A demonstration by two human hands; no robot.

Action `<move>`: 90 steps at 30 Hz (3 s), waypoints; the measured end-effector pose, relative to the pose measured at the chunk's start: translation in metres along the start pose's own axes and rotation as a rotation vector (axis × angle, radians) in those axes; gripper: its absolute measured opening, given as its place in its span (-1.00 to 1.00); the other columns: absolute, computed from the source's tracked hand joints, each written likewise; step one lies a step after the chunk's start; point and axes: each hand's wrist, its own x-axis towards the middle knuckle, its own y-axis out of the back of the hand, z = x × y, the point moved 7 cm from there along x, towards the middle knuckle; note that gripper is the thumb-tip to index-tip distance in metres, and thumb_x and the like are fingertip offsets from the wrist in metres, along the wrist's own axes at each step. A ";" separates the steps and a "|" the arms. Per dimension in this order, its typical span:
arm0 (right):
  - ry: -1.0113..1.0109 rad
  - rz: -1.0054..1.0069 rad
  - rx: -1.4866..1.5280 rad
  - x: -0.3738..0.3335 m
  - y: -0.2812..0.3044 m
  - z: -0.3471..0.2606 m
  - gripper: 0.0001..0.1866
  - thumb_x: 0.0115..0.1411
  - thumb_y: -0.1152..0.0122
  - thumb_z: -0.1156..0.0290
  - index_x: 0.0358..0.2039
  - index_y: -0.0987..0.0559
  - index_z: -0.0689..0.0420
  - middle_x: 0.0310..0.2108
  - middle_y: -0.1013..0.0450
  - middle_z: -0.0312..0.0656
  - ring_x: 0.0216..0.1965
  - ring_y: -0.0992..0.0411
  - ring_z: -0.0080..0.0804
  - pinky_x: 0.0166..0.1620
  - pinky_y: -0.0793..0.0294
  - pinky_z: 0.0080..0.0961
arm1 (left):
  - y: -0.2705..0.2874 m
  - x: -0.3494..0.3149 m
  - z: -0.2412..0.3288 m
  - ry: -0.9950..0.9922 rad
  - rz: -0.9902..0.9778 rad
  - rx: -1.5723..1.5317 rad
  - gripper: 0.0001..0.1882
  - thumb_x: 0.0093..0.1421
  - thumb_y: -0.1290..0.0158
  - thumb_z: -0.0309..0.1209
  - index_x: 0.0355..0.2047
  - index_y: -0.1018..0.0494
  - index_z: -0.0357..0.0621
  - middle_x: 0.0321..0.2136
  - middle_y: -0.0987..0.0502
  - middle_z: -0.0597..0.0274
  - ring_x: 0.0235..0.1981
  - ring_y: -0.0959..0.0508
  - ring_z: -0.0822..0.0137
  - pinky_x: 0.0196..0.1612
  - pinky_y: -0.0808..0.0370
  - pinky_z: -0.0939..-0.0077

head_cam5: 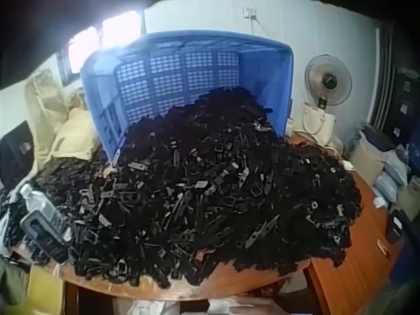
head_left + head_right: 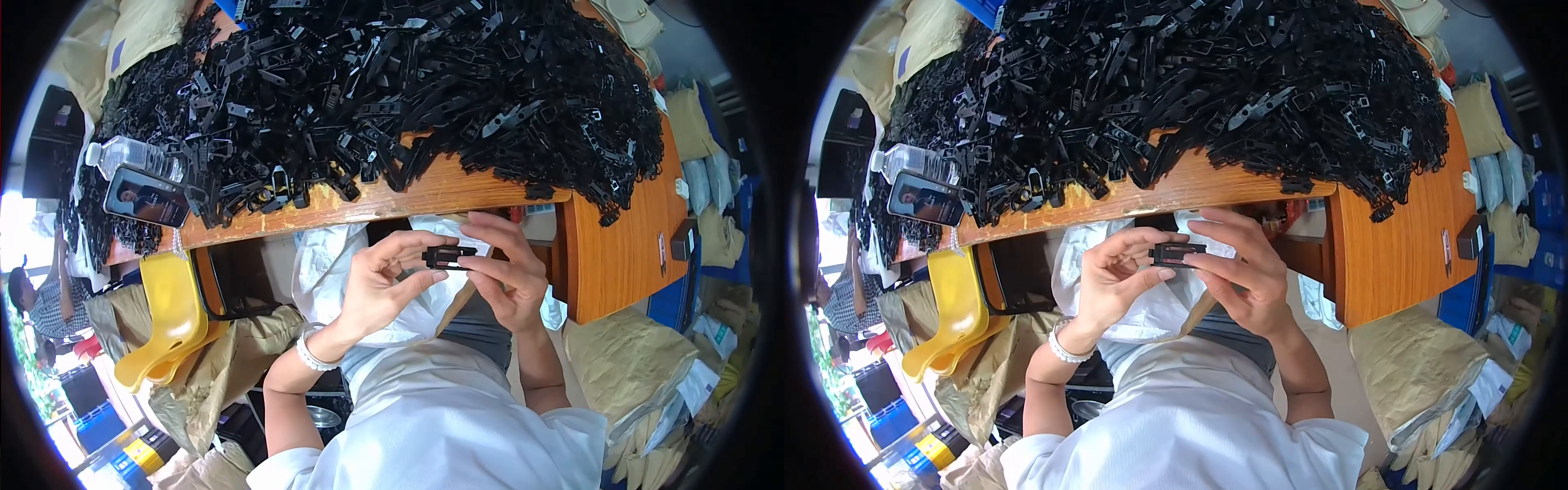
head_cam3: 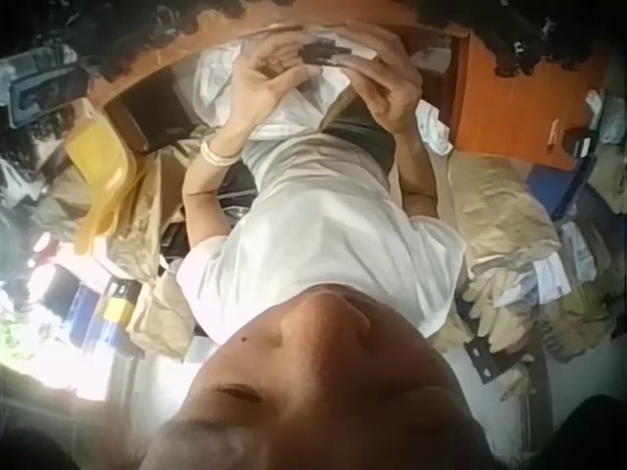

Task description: Packaging small black plastic components from a large pile into a bag at a workstation.

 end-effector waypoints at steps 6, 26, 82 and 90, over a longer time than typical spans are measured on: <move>0.060 -0.100 0.042 0.001 -0.010 -0.003 -0.79 -0.03 -0.20 0.52 -0.31 -0.58 0.15 -0.12 -0.43 -0.02 -0.03 -0.35 -0.02 -0.02 -0.34 -0.19 | 0.004 -0.002 -0.014 0.158 -0.001 -0.252 -0.61 0.04 -0.09 -0.66 -0.09 -0.33 -0.38 -0.18 -0.49 -0.05 -0.16 -0.52 0.21 -0.08 -0.49 0.39; -0.345 0.173 0.168 -0.019 -0.021 0.062 -0.84 -0.05 -0.22 0.70 -0.38 -0.55 0.38 -0.22 -0.41 -0.13 -0.28 -0.39 -0.48 -0.22 -0.37 -0.66 | 0.066 0.043 -0.017 -0.019 0.640 0.845 -0.81 0.07 -0.14 -0.42 -0.52 -0.53 -0.36 -0.69 -0.53 0.21 -0.68 -0.47 0.54 -0.62 -0.35 0.63; -0.605 0.059 0.555 -0.019 -0.047 0.065 -0.81 0.11 -0.12 0.57 -0.24 -0.51 0.32 -0.29 -0.40 -0.22 -0.43 -0.35 -0.58 -0.42 -0.37 -0.68 | 0.019 0.003 -0.021 0.197 0.146 0.145 -0.85 0.15 -0.07 -0.44 -0.34 -0.38 -0.28 -0.65 -0.39 0.40 -0.62 -0.37 0.65 -0.57 -0.27 0.74; -0.540 0.069 0.469 -0.027 -0.048 0.068 -0.78 0.12 -0.12 0.54 -0.19 -0.48 0.32 -0.27 -0.41 -0.22 -0.35 -0.38 -0.53 -0.26 -0.41 -0.61 | 0.027 -0.005 -0.022 0.154 0.176 0.326 -0.71 0.18 -0.04 -0.36 -0.16 -0.39 -0.31 -0.53 -0.44 0.36 -0.53 -0.40 0.61 -0.48 -0.35 0.74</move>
